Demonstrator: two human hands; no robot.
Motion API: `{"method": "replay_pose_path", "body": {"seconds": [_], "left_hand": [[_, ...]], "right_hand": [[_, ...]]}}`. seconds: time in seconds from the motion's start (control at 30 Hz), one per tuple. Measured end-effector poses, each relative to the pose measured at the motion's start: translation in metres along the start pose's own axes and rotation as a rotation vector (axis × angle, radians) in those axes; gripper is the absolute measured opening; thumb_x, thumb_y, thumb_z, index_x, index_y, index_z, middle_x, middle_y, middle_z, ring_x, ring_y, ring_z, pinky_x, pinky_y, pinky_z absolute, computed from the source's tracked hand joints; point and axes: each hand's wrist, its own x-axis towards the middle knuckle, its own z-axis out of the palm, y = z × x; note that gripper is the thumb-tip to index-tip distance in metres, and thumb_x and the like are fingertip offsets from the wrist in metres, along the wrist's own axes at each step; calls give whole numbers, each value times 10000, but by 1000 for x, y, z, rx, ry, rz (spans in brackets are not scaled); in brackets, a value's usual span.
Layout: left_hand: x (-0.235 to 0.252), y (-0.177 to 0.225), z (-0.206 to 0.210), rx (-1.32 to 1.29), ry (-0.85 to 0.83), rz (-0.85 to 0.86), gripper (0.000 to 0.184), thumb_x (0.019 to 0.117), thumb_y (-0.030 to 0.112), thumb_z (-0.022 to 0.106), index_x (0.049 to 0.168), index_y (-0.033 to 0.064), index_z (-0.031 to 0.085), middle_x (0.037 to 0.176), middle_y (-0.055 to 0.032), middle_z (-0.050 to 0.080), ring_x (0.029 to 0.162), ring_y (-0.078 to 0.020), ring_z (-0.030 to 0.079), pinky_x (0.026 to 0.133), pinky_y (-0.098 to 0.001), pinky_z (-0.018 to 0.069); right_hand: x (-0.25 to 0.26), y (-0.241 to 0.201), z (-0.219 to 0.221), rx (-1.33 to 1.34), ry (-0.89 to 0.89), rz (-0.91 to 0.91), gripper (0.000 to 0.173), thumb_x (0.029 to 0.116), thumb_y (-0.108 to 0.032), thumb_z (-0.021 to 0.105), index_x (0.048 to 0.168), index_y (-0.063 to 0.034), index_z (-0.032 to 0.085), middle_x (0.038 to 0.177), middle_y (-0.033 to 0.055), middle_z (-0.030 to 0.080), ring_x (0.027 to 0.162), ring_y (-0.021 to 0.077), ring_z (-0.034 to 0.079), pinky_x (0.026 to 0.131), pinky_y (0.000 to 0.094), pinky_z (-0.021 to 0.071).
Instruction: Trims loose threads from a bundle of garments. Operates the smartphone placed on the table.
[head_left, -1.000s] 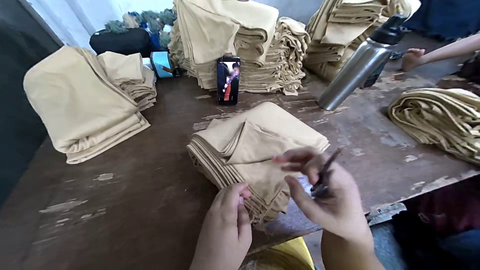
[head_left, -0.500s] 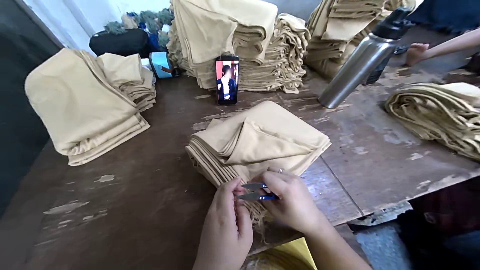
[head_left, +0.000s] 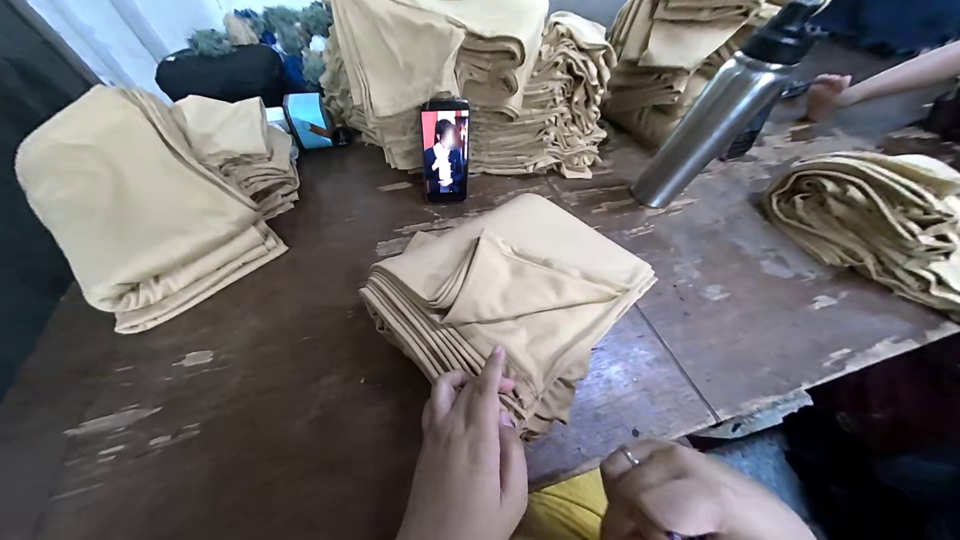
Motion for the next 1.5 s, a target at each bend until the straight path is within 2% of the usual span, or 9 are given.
{"method": "replay_pose_path", "body": {"seconds": [0.17,0.27,0.37,0.5,0.77,0.97,1.17,1.37,1.5], "left_hand": [[-1,2,1,-11,-7,-8,568,917,126,487,1470,-4,496,1119,19,732,1085,-211,586,898,-436,464],[-2,1,1,-17,10,6,562,918,129,486,1465,0,500,1091,29,727,1066,-194,588,885,-418,478],[-2,-1,1,-39,21,40,538,928,134,489,1438,-37,507,1056,5,718,1005,-137,586,914,-324,476],[-3,-1,1,-56,28,34,529,905,105,537,1407,-60,529,1011,-3,703,961,-102,583,935,-270,461],[-5,3,1,16,41,-16,490,915,134,539,1383,-6,582,990,29,733,968,-144,607,871,-297,501],[-6,3,1,14,39,-32,489,914,134,552,1385,3,587,999,38,735,1003,-152,616,900,-321,508],[-7,8,5,-34,-1,77,562,902,114,573,1448,-5,520,1188,-61,715,1239,-266,548,1019,-434,435],[0,2,19,-119,135,172,201,956,167,668,1116,88,762,995,-12,746,1041,-131,651,956,-243,501],[6,-3,26,-137,203,236,111,970,140,658,956,89,755,876,-27,700,952,-112,654,900,-189,512]], "right_hand": [[8,26,18,-358,389,118,65,956,-134,670,934,-82,637,903,37,726,825,82,680,758,223,569],[26,42,24,-396,588,78,206,931,-131,738,892,-74,544,981,53,717,875,84,684,761,214,576],[38,50,28,-451,578,38,166,949,-112,705,862,-63,571,1060,67,740,944,109,682,842,239,556],[44,51,33,-578,524,7,121,975,-95,631,867,-84,577,945,58,716,861,131,654,760,239,528],[41,47,33,-662,480,18,112,990,-104,611,886,-102,568,1053,71,706,955,168,644,827,269,528],[43,45,33,-736,464,26,117,979,-88,583,868,-121,590,965,33,722,863,165,635,755,286,509],[39,38,36,-680,624,-42,183,985,-97,646,851,-112,522,952,40,710,876,135,648,793,258,517],[37,28,41,-631,654,-57,153,1005,-99,614,892,-113,511,980,44,657,873,115,632,773,241,526],[36,22,48,-566,658,-99,155,1003,-84,587,884,-130,498,979,28,630,873,96,609,760,208,510]]}}
